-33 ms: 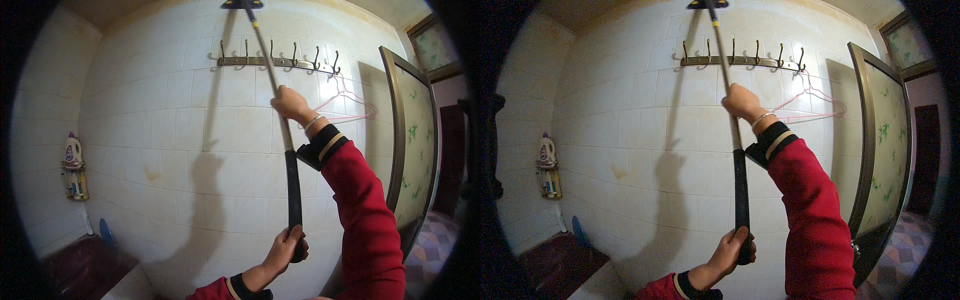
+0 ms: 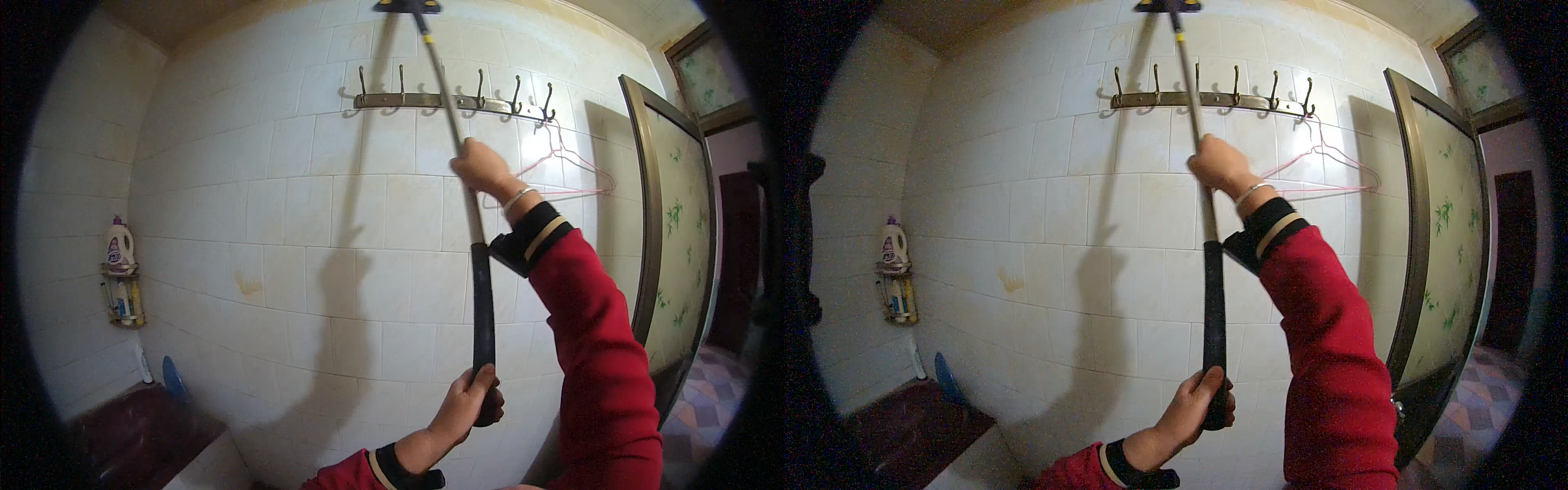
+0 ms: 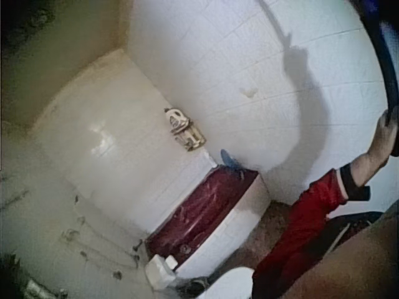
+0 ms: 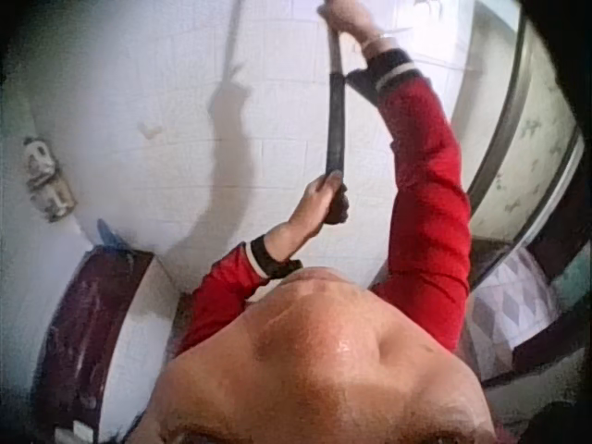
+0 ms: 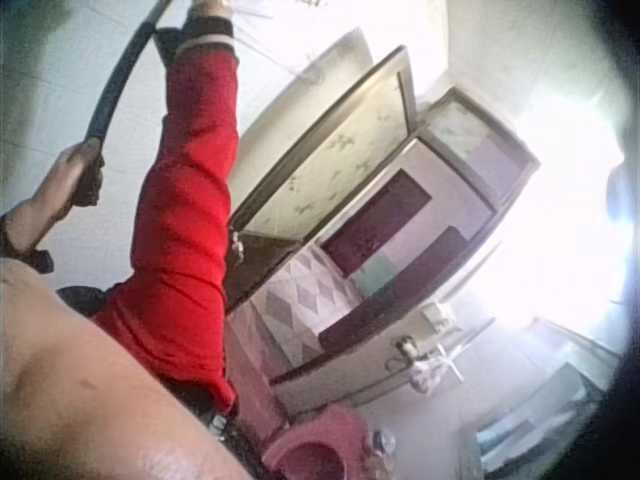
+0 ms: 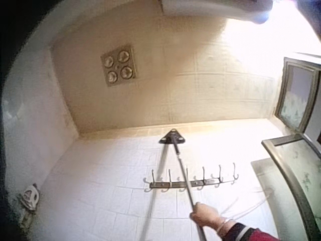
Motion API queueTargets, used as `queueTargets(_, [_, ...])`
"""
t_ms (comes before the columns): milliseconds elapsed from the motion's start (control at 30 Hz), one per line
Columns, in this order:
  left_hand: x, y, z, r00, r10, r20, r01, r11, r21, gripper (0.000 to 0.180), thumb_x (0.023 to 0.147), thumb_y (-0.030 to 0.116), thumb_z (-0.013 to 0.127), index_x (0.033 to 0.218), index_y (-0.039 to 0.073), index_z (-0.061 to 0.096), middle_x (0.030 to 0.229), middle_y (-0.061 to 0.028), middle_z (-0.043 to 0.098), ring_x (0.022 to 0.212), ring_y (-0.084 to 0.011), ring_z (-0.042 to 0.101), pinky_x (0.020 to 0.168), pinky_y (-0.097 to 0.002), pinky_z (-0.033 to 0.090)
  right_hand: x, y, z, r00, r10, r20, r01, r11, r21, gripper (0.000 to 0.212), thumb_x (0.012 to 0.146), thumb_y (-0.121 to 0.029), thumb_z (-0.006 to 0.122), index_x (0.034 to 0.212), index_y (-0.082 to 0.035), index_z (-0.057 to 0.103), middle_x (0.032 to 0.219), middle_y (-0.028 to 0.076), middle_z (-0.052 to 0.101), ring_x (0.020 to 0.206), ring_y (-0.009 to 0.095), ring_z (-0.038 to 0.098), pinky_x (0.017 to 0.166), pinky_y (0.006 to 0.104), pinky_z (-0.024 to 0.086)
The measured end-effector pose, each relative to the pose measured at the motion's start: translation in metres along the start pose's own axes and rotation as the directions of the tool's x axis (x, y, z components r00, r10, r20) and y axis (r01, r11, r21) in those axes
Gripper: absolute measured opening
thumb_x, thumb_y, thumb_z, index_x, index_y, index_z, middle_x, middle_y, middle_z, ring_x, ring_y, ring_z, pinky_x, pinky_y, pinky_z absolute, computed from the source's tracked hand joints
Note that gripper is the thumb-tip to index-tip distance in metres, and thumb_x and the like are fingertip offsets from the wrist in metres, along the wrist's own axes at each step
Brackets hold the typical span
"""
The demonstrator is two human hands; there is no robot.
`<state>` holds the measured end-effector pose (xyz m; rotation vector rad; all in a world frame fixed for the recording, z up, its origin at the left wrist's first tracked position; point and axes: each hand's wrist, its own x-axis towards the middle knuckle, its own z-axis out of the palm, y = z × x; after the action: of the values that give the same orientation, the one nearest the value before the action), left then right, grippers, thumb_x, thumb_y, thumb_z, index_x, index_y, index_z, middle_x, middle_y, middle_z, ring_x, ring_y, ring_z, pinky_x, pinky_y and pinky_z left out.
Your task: The person uses a long-handled squeegee to wipe the tiled walls of a bathroom. They move the squeegee in vertical and horizontal strokes across the wall surface, working around a wall-mounted shelf and coat hooks.
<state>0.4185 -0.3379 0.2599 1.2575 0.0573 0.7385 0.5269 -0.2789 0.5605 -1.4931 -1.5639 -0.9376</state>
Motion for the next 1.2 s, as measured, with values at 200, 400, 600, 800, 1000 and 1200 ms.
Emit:
queueTargets(200, [0.031,0.005,0.022,0.996,-0.050,0.071,0.036,0.983,0.182,0.036,0.085,0.041,0.044,0.083,0.005,0.042,0.060,-0.0036,0.049,0.048,-0.0117,0.050,0.044,-0.0229,0.043,-0.008,0.109,-0.044,0.969,0.229,-0.095,-0.221,0.971,0.089,0.025,0.069,-0.017,0.049,0.077,0.007,0.053,0.066,0.020,0.058,0.061,0.030,0.061,0.056,0.0363,0.048])
queueTargets(400, [0.038,-0.001,0.016,0.996,-0.080,0.044,0.062,0.946,0.319,0.036,0.085,0.040,0.047,0.081,0.004,0.045,0.060,-0.0021,0.047,0.044,-0.0082,0.045,0.040,-0.0194,0.038,-0.069,0.165,-0.054,0.877,0.443,-0.187,-0.363,0.865,0.345,0.025,0.070,-0.015,0.051,0.077,0.009,0.046,0.061,0.016,0.053,0.049,0.024,0.054,0.043,0.0338,0.043])
queueTargets(600, [0.006,-0.016,-0.017,0.995,-0.027,-0.097,0.053,0.961,0.273,0.032,0.083,0.034,0.052,0.076,0.003,0.048,0.059,-0.0010,0.048,0.045,-0.0063,0.044,0.040,-0.0190,0.037,-0.089,0.137,-0.025,0.899,0.404,-0.172,-0.297,0.849,0.437,0.027,0.069,-0.011,0.049,0.077,0.014,0.042,0.062,0.021,0.054,0.048,0.028,0.057,0.040,0.0351,0.046])
queueTargets(800, [-0.046,-0.054,-0.059,0.960,-0.072,-0.272,0.112,0.985,0.135,0.030,0.083,0.033,0.053,0.078,0.003,0.049,0.059,-0.0016,0.049,0.047,-0.0073,0.046,0.044,-0.0217,0.041,-0.102,0.064,0.029,0.953,0.299,-0.039,-0.264,0.890,0.373,0.033,0.075,-0.019,0.051,0.084,0.009,0.037,0.059,0.020,0.054,0.046,0.030,0.056,0.044,0.0372,0.047])
queueTargets(1000, [-0.082,-0.102,-0.092,0.908,-0.169,-0.383,0.162,0.985,-0.051,0.033,0.083,0.034,0.052,0.082,0.002,0.048,0.062,-0.0055,0.051,0.053,-0.0135,0.050,0.048,-0.0279,0.044,-0.120,-0.023,0.095,0.998,0.057,-0.006,-0.055,0.983,0.174,0.038,0.075,-0.022,0.050,0.095,0.006,0.033,0.069,0.026,0.055,0.064,0.042,0.055,0.061,0.0476,0.045])
queueTargets(1200, [-0.093,-0.115,-0.094,0.922,0.026,-0.387,-0.064,0.994,-0.087,0.034,0.087,0.037,0.041,0.064,0.011,0.043,0.047,0.0002,0.039,0.035,-0.0107,0.034,0.033,-0.0234,0.031,-0.125,-0.091,0.129,0.974,-0.031,0.225,-0.037,0.957,0.288,0.037,0.075,-0.020,0.048,0.098,0.005,0.033,0.073,0.026,0.056,0.068,0.041,0.055,0.063,0.0467,0.045])
